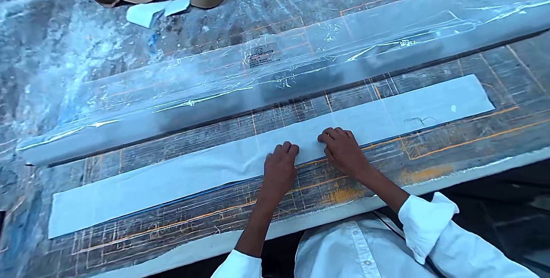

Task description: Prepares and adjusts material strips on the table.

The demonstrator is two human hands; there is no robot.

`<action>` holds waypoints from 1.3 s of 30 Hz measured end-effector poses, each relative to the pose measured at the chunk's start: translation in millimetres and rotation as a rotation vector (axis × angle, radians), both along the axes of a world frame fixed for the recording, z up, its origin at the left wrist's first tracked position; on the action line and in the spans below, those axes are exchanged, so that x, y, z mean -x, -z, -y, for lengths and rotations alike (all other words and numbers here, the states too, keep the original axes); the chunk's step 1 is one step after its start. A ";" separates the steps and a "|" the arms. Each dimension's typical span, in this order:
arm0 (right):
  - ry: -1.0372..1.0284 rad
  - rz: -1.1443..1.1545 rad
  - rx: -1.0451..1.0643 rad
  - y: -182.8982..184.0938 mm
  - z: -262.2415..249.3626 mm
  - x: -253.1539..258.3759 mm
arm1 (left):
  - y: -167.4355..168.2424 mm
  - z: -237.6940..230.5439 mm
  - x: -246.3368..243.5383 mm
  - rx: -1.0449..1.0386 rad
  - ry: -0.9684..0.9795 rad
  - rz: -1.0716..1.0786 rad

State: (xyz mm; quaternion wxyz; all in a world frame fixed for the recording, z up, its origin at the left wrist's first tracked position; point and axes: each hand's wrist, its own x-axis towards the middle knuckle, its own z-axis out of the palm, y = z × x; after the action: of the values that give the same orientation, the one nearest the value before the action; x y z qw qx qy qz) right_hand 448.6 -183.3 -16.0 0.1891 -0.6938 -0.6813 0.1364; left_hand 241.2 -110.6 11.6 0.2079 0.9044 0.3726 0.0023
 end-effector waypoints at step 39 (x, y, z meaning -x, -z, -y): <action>0.525 0.055 -0.092 26.0 164.5 -398.7 | -2.2 107.0 -339.2 0.006 0.213 0.008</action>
State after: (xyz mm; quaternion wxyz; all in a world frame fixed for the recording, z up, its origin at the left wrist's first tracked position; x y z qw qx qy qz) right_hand 847.4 -347.8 -41.9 0.2308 -0.8410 -0.4883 0.0330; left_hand 580.3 -217.6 13.9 0.2114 0.9381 0.2737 -0.0174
